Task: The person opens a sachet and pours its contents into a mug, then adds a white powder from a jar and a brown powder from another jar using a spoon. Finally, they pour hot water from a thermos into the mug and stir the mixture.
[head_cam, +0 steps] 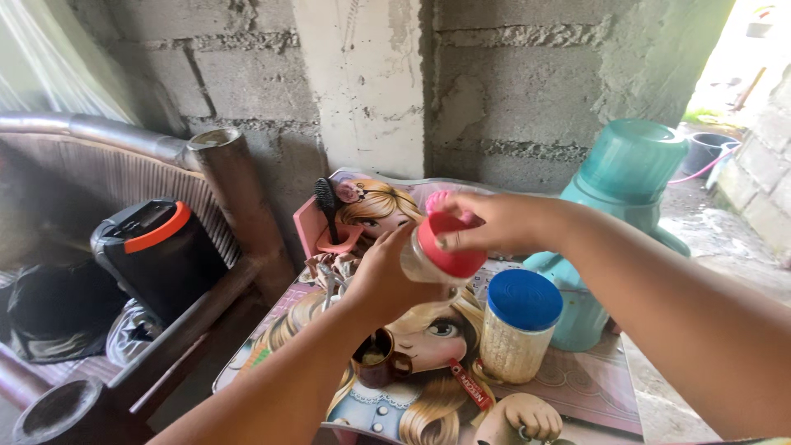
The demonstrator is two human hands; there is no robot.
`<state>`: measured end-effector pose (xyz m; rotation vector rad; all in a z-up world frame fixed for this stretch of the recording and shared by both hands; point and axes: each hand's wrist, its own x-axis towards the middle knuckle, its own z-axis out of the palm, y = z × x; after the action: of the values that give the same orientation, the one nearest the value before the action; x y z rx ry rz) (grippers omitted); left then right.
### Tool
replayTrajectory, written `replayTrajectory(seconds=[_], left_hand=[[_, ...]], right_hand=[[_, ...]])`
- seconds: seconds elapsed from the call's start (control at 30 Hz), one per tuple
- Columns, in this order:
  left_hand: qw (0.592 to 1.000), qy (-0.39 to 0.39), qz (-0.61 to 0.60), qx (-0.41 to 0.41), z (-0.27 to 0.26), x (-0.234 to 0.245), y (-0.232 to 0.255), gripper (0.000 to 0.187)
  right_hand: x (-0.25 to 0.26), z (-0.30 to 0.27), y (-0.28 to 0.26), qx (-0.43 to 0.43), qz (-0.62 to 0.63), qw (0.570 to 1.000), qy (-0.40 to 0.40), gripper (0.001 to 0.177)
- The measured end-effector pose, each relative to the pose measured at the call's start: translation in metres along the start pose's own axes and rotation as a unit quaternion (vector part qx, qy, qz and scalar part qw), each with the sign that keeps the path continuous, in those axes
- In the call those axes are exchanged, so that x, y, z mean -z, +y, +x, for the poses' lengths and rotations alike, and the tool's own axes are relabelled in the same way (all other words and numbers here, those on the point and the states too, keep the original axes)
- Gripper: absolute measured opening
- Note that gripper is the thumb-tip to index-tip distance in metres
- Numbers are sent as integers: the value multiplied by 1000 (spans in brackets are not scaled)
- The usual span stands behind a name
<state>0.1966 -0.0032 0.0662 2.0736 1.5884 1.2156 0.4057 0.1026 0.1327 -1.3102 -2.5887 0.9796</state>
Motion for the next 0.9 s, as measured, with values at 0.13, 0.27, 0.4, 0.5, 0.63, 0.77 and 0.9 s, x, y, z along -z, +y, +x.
replayTrajectory(seconds=[0.13, 0.27, 0.4, 0.5, 0.63, 0.77, 0.9], left_hand=[[1000, -22, 2, -2, -2, -7, 1, 113], [999, -35, -7, -23, 1, -13, 2, 113], [999, -41, -18, 8, 6, -17, 3, 118], [997, -49, -28, -50, 6, -17, 6, 113], [997, -61, -41, 24, 5, -14, 8, 114], [996, -59, -64, 4, 5, -14, 12, 114], [998, -21, -51, 9, 6, -21, 15, 111]], right_hand=[[7, -13, 2, -37, -148, 988, 40, 78], [12, -34, -5, -41, -53, 998, -14, 82], [11, -46, -19, -67, -132, 989, 13, 91], [7, -52, -22, -92, -109, 990, 14, 102], [4, -53, -23, -23, -92, 994, 46, 109], [-5, -54, -25, 12, -86, 991, 102, 93], [-15, -52, -31, -33, -81, 980, 179, 86]])
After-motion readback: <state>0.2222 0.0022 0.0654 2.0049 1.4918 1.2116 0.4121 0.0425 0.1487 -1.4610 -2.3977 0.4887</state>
